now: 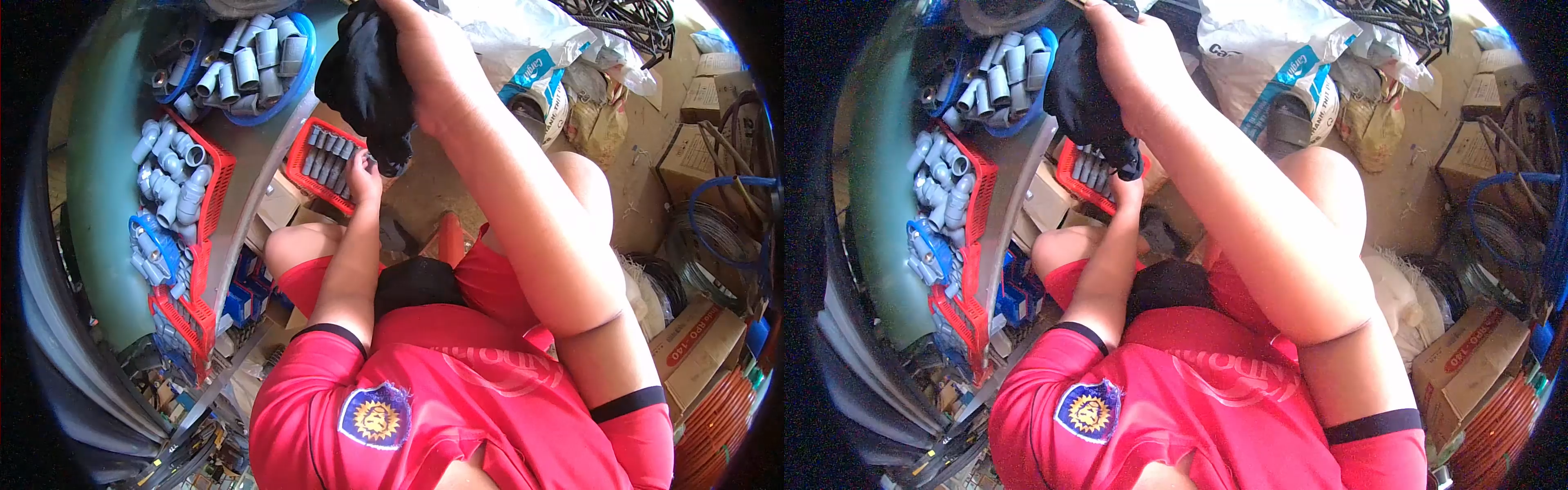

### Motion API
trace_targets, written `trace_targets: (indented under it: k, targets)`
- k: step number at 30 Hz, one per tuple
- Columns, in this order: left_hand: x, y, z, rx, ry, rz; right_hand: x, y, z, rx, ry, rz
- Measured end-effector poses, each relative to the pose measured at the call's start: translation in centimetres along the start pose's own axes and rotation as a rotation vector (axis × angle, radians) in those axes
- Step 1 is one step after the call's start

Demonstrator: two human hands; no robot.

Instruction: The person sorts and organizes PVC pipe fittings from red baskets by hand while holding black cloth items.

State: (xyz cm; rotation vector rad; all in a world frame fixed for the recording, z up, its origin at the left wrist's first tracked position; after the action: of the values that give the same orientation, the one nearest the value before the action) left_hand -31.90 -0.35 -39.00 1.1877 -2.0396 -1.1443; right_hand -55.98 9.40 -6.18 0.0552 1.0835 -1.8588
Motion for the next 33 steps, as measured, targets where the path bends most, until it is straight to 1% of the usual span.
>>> trace_targets:
  k: [3,6,9,11,12,15,18,21,25,26,28,31,32,33]
  targets:
    - [-1.0,-1.6,-0.6,0.118,-0.049,-0.173,0.5,0.1,0.0,0.017,-0.006,-0.012]
    - [-1.2,-1.0,-0.8,0.269,-0.089,-0.071,-0.2,-0.1,-0.1,-0.036,0.020,0.018]
    - [-1.3,-1.9,-0.8,0.230,-0.082,-0.140,-0.2,-0.3,-0.2,-0.086,0.048,0.006]
    - [-1.3,-2.6,-1.1,0.274,-0.041,-0.074,-0.7,-0.4,0.1,-0.045,0.017,-0.004]
    - [-1.3,-1.9,-1.2,0.296,-0.021,-0.041,-0.9,-0.4,0.2,-0.024,0.003,-0.009]
    - [-1.9,-1.4,-0.7,0.311,-0.095,-0.073,0.0,0.2,0.2,0.005,-0.017,-0.007]
    - [-1.6,-2.2,0.2,0.399,-0.198,-0.089,0.2,0.6,0.1,-0.019,-0.010,-0.009]
    - [-1.4,-2.4,0.6,0.383,-0.204,-0.110,0.0,0.7,0.3,-0.010,0.002,0.027]
    - [-1.4,-1.6,0.6,0.464,-0.256,-0.166,0.2,1.1,0.3,-0.026,0.015,0.048]
    - [-1.2,-1.7,0.1,0.425,-0.183,-0.134,0.2,1.1,0.2,-0.041,0.033,0.054]
    - [-0.9,-3.9,-0.9,0.347,-0.037,-0.068,0.3,1.0,0.1,-0.050,0.053,0.044]
    - [-0.7,-11.8,-3.4,-0.201,0.395,-0.361,0.6,1.2,0.1,-0.036,0.036,0.013]
    - [0.4,-15.7,-3.1,-0.189,0.312,-0.333,0.7,1.3,0.0,-0.036,0.018,0.011]
    - [0.5,-15.8,-2.5,-0.339,0.321,-0.418,0.7,1.5,0.0,-0.037,0.001,0.011]
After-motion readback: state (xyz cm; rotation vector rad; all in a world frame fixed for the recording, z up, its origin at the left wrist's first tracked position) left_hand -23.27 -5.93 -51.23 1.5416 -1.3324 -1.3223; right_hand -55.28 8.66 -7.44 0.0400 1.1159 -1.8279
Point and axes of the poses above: each hand's wrist, its own x-axis towards the middle knuckle, its own z-axis out of the palm, y = z × x, the point moved 9 cm from there along x, towards the middle knuckle, and after that the axes turned 12 degrees about -x, right-handed, at the moved point
